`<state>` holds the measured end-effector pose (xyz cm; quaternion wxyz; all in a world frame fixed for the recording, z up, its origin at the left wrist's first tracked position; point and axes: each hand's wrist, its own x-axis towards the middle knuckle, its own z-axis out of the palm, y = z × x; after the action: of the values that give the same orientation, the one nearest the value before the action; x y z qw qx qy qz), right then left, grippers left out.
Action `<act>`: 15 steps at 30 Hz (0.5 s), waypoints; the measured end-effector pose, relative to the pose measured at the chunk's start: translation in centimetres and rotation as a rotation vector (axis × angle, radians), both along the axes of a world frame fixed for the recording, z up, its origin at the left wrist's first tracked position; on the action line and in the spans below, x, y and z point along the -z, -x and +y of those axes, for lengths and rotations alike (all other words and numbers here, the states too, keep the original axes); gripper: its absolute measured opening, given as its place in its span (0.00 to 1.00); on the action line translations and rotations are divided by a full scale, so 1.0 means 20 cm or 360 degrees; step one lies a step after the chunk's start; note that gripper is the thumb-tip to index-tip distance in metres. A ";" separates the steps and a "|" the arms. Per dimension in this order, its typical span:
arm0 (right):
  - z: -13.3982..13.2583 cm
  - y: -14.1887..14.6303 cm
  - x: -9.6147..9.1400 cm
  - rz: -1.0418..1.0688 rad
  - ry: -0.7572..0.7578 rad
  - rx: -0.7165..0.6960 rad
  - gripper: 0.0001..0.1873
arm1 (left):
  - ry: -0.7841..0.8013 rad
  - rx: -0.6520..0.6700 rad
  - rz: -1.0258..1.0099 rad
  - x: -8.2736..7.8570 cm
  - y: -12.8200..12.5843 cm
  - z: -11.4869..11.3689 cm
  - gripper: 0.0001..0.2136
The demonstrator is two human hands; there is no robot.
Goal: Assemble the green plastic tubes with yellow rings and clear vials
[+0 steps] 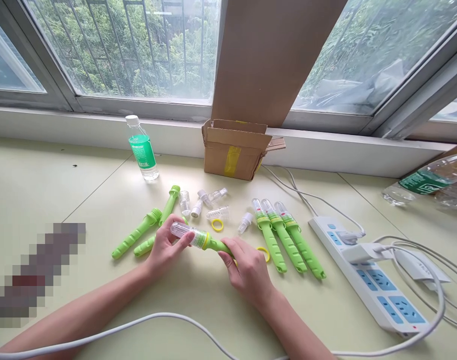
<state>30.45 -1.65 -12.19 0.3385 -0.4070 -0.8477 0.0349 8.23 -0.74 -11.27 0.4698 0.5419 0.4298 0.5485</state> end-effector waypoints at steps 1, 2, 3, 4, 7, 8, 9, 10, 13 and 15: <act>0.00 0.00 0.00 -0.0006 0.0007 0.0006 0.08 | 0.0003 0.0000 -0.0003 0.00 0.00 0.00 0.15; -0.01 0.00 -0.01 -0.0004 0.0014 0.0009 0.08 | 0.0007 0.0002 -0.0004 0.00 0.00 0.00 0.15; -0.01 0.01 -0.01 0.0003 0.0020 0.0008 0.08 | 0.0010 0.0005 -0.0005 0.00 0.00 0.00 0.15; -0.01 0.01 -0.01 0.0010 0.0027 0.0005 0.08 | 0.0012 0.0010 -0.0007 0.00 0.00 0.00 0.15; -0.01 0.01 -0.02 0.0017 0.0064 -0.0004 0.08 | 0.0017 0.0021 -0.0013 0.00 -0.01 0.00 0.16; -0.01 0.01 -0.03 0.0012 0.0083 -0.0008 0.08 | 0.0021 0.0022 -0.0013 0.00 -0.01 0.00 0.16; -0.01 0.01 -0.03 0.0005 0.0102 -0.0011 0.08 | 0.0024 0.0021 -0.0011 0.00 -0.01 0.00 0.16; -0.01 0.01 -0.02 0.0002 0.0113 -0.0014 0.08 | 0.0025 0.0020 -0.0005 0.00 -0.01 0.00 0.17; -0.01 0.01 -0.01 0.0022 0.0076 -0.0012 0.07 | 0.0006 0.0013 0.0028 0.00 0.00 -0.01 0.17; -0.01 0.00 -0.01 0.0052 0.0001 -0.0009 0.07 | -0.0015 0.0020 0.0045 0.00 0.00 -0.01 0.17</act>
<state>30.37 -1.81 -12.04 0.3521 -0.4039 -0.8432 0.0427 8.25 -0.86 -11.18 0.4645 0.5545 0.4303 0.5400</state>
